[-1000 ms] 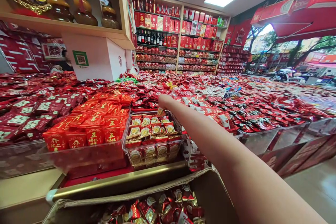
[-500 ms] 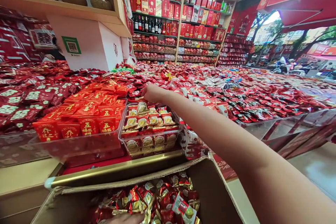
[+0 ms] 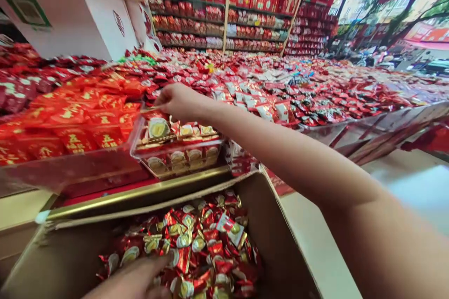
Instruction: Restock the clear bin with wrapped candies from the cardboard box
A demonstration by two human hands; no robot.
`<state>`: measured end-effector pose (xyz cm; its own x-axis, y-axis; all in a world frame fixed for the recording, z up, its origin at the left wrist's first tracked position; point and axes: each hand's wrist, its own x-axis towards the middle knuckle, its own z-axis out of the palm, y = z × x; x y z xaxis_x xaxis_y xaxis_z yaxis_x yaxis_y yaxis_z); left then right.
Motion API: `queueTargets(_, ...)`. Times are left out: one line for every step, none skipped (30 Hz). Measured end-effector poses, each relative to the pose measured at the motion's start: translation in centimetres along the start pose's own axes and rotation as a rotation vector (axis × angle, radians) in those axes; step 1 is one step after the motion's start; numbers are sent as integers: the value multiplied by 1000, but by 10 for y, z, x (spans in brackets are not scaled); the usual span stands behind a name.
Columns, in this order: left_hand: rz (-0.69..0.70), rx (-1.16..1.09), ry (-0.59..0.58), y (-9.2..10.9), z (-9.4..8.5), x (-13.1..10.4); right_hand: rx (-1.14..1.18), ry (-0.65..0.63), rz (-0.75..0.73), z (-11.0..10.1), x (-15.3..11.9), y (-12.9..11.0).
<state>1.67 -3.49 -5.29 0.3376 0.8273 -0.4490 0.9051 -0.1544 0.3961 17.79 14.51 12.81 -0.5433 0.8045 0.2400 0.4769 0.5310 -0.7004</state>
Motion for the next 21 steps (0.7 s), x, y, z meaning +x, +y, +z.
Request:
queueTargets(5, -10, -65, -3, 1, 1, -16, -3, -54, 1, -13, -2)
queueTargets(-7, -1, -103, -7, 3, 3, -38, -9, -101, 2, -28, -2)
queueTargets(-19, 7, -143, -11, 6, 6, -64, -15, -139, 3, -45, -2)
queueTargets(-18, 15, -181, -16, 9, 9, -92, -21, -165, 4, -63, 0)
queueTargets(-26, 28, -208, -20, 12, 13, -122, -25, -182, 4, -82, 4)
queueTargets(-28, 39, -225, -24, 14, 17, -153, -25, -188, 4, -103, 9)
queueTargets(-24, 47, -234, -26, 16, 21, -183, -18, -186, 5, -123, 16)
queueTargets(-22, 52, -230, -28, 17, 25, -208, -7, -175, 5, -143, 24)
queueTargets(-16, 51, -218, -28, 17, 28, -226, 7, -157, 6, -162, 32)
queueTargets(-6, 47, -202, -27, 17, 30, -235, 23, -131, 7, -180, 41)
queueTargets(8, 42, -175, -25, 17, 32, -236, 41, -99, 9, -196, 49)
queueTargets(38, 36, -140, -22, 17, 34, -231, 61, -63, 11, -209, 56)
queueTargets(87, 33, -95, -17, 17, 36, -221, 82, -33, 13, -220, 63)
queueTargets(154, 32, -45, -10, 18, 39, -210, 103, -8, 16, -228, 69)
queueTargets(233, 34, 11, -2, 19, 43, -200, 121, 7, 19, -234, 73)
queueTargets(313, 39, 68, 7, 21, 48, -190, 138, 17, 21, -238, 76)
queueTargets(383, 46, 119, 18, 24, 54, -179, 155, 22, 23, -240, 79)
queueTargets(427, 62, 172, 30, 27, 62, -166, 170, 25, 24, -241, 80)
queueTargets(438, 66, 207, 42, 30, 71, -151, 183, 28, 25, -241, 81)
queueTargets(444, 68, 222, 54, 33, 81, -134, 197, 35, 26, -241, 82)
queueTargets(441, 68, 233, 64, 37, 90, -115, 212, 41, 26, -240, 83)
